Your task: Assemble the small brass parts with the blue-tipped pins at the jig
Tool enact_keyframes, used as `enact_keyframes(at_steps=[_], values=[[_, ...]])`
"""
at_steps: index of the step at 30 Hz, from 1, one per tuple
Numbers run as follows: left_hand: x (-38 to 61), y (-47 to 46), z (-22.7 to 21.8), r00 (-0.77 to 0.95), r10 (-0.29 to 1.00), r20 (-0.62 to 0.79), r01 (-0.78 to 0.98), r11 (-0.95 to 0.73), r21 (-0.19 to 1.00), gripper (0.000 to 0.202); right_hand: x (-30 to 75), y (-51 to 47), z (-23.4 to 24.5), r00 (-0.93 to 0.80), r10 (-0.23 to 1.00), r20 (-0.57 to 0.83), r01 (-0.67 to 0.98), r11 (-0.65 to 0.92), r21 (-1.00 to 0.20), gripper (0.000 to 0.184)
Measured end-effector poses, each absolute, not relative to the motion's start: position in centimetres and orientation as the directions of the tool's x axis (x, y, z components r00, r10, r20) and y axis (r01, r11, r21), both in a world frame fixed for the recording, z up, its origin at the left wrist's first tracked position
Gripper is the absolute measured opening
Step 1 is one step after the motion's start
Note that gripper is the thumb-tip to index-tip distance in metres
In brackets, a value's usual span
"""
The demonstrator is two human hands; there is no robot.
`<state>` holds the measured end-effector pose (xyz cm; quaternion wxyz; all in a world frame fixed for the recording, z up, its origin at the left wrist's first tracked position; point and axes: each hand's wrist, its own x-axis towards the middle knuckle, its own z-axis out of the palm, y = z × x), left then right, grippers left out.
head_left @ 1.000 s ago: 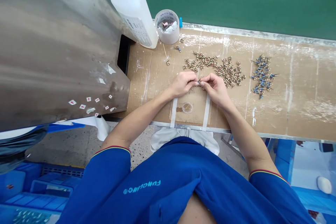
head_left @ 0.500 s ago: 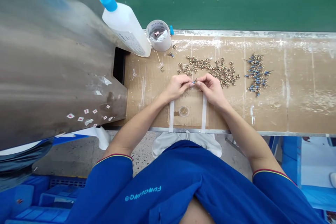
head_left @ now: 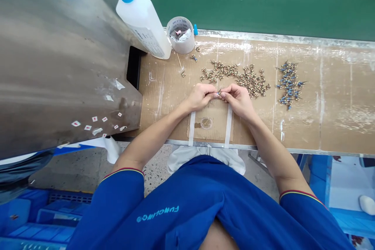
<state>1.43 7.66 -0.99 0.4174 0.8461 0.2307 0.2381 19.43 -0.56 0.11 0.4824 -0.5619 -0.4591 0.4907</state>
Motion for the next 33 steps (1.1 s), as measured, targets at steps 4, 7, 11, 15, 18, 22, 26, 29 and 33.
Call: enact_keyframes(at_steps=[4,7,11,15,18,22,26,29,33], values=[[1.5,7.6,-1.0,0.800,0.567,0.197,0.179,-0.539,0.823,0.034,19.7,-0.7,0.1,0.046,0.994,-0.096,0.105,-0.100,-0.989,0.042],[1.5,7.5,-0.9,0.809,0.558,0.185,0.182,-0.538,0.823,0.031,19.7,-0.9,-0.1,0.018,0.995,-0.100,0.118,-0.101,-0.988,0.042],[1.3,7.5,-0.6,0.827,0.540,0.157,0.217,-0.564,0.796,0.031,19.6,-1.2,0.0,-0.013,0.993,-0.119,0.103,-0.117,-0.988,0.040],[1.2,7.6,-0.6,0.838,0.518,0.168,0.201,-0.581,0.788,0.031,19.5,-1.3,0.2,-0.032,0.993,-0.117,0.108,-0.113,-0.988,0.037],[1.1,7.6,-0.7,0.845,0.505,0.175,0.187,-0.586,0.788,0.030,19.5,-1.4,0.2,-0.033,0.995,-0.098,0.143,-0.092,-0.985,0.034],[1.0,7.7,-0.6,0.854,0.491,0.173,0.180,-0.592,0.786,0.029,19.4,-1.3,-0.2,-0.028,0.996,-0.083,0.176,-0.077,-0.981,0.033],[0.9,7.8,-0.4,0.847,0.500,0.180,0.191,-0.603,0.775,0.029,19.3,-1.2,-0.3,-0.025,0.996,-0.083,0.129,-0.079,-0.988,0.032],[0.9,7.8,-0.1,0.832,0.527,0.176,0.209,-0.591,0.779,0.028,19.1,-1.1,-0.2,-0.012,0.997,-0.078,0.074,-0.077,-0.994,0.034],[0.9,7.9,0.2,0.814,0.564,0.142,0.239,-0.547,0.802,0.028,19.1,-0.9,-0.1,0.027,0.996,-0.088,0.049,-0.089,-0.995,0.045]])
